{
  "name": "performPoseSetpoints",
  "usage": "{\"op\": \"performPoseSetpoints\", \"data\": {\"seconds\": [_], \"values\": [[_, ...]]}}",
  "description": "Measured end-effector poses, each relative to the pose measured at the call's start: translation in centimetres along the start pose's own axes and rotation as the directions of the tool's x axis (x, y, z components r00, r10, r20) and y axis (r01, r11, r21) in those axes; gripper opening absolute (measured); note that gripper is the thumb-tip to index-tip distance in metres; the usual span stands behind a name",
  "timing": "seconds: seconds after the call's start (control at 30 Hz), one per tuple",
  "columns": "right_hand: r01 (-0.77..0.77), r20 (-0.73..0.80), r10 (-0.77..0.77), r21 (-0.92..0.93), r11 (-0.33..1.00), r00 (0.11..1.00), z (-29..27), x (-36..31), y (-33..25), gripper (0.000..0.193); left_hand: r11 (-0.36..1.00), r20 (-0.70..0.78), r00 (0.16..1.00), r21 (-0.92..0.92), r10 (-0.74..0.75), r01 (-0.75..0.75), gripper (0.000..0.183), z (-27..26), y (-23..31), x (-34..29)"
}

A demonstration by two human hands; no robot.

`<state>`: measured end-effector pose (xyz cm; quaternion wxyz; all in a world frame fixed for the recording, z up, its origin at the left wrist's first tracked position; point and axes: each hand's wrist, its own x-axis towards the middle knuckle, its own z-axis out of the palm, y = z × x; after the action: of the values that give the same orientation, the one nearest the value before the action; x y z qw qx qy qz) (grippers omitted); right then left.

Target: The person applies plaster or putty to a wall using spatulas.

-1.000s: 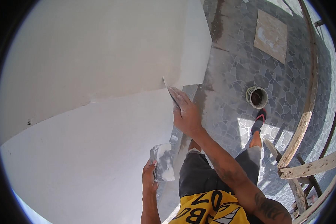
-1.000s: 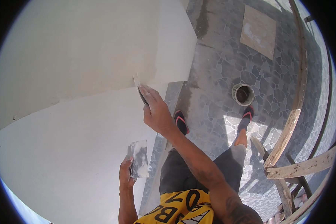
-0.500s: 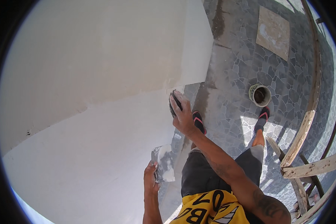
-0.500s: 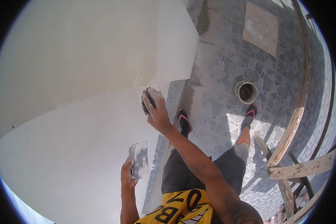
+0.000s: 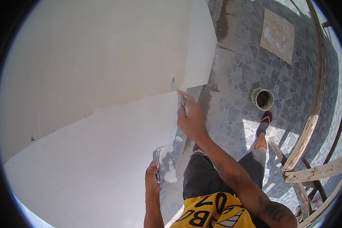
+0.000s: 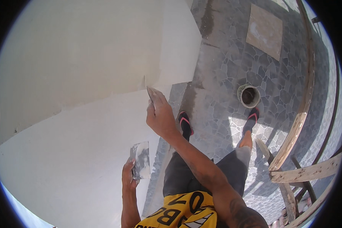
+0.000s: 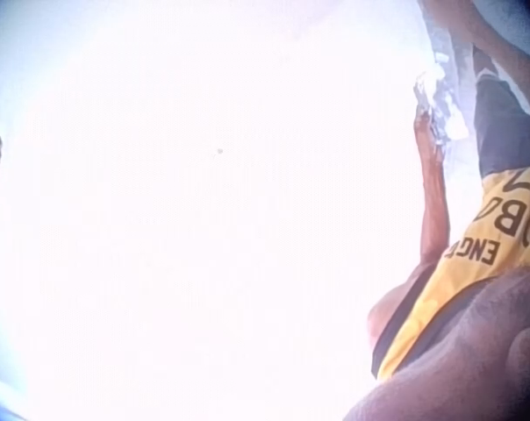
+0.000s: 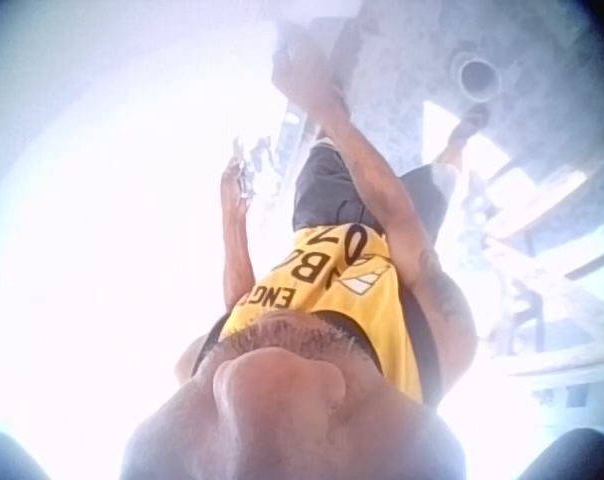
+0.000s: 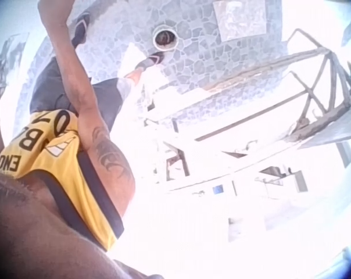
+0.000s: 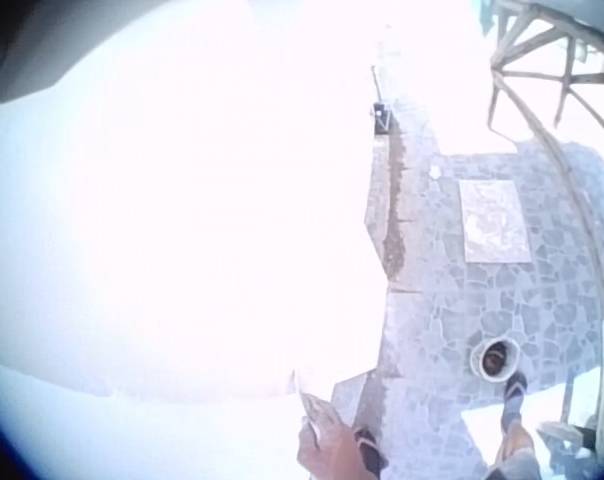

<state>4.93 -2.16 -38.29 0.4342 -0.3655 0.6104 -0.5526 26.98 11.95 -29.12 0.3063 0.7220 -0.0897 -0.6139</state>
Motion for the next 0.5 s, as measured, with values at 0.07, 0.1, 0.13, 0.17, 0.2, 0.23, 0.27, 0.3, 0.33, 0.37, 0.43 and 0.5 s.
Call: {"op": "performPoseSetpoints", "data": {"seconds": [0.07, 0.1, 0.13, 0.17, 0.2, 0.23, 0.27, 0.3, 0.33, 0.37, 0.43, 0.5], "values": [[0.213, 0.063, -0.211, -0.019, 0.977, 0.975, -0.3, -1.4, -0.3, 0.051, 1.000, 0.004, 1.000, 0.017, -0.002, 0.002, 0.035, 0.2, 0.1, -0.2], [0.202, 0.056, -0.201, -0.014, 0.979, 0.978, -0.6, -1.9, -0.1, 0.051, 1.000, -0.002, 1.000, 0.016, -0.004, 0.004, 0.034, 0.3, 0.1, -0.2], [0.259, 0.130, -0.261, 0.034, 0.965, 0.956, -1.2, -2.3, 0.2, 0.056, 1.000, -0.025, 1.000, 0.021, -0.012, 0.012, 0.034, 0.4, 0.2, -0.2], [0.313, 0.199, -0.324, 0.086, 0.946, 0.925, -1.7, -2.4, 0.8, 0.060, 1.000, -0.005, 1.000, 0.019, -0.001, 0.001, 0.034, 0.5, 0.3, -0.2], [0.314, 0.197, -0.326, 0.089, 0.945, 0.925, -2.1, -2.4, 1.4, 0.060, 1.000, 0.003, 1.000, 0.003, 0.003, -0.003, 0.034, 0.5, 0.3, -0.3], [0.263, 0.136, -0.277, 0.108, 0.959, 0.951, -2.3, -2.2, 2.0, 0.063, 1.000, 0.008, 1.000, -0.011, 0.003, -0.003, 0.034, 0.5, 0.3, -0.3], [0.288, 0.069, -0.298, 0.121, 0.950, 0.952, -2.3, -1.8, 2.7, 0.064, 1.000, 0.004, 1.000, -0.009, 0.002, -0.002, 0.034, 0.5, 0.3, -0.3], [0.211, 0.075, -0.221, 0.129, 0.969, 0.972, -2.0, -1.5, 3.1, 0.065, 1.000, -0.001, 1.000, -0.004, 0.002, -0.002, 0.034, 0.4, 0.3, -0.4], [0.225, -0.006, -0.225, 0.084, 0.971, 0.974, -1.4, -0.9, 3.5, 0.066, 1.000, -0.020, 1.000, 0.001, -0.002, 0.002, 0.034, 0.4, 0.3, -0.3], [0.221, -0.123, -0.214, 0.047, 0.974, 0.969, -0.5, -0.6, 3.5, 0.066, 1.000, -0.001, 1.000, 0.003, 0.001, -0.001, 0.034, 0.2, 0.3, -0.3], [0.315, -0.106, -0.316, -0.030, 0.949, 0.943, 1.9, -0.3, 2.9, 0.067, 1.000, -0.028, 1.000, -0.008, 0.008, -0.008, 0.035, 0.0, 0.1, -0.2], [0.435, -0.196, -0.459, -0.156, 0.887, 0.866, 4.5, -0.8, 1.4, 0.069, 1.000, -0.012, 1.000, -0.010, 0.002, -0.003, 0.036, -0.2, 0.1, -0.1]]}}
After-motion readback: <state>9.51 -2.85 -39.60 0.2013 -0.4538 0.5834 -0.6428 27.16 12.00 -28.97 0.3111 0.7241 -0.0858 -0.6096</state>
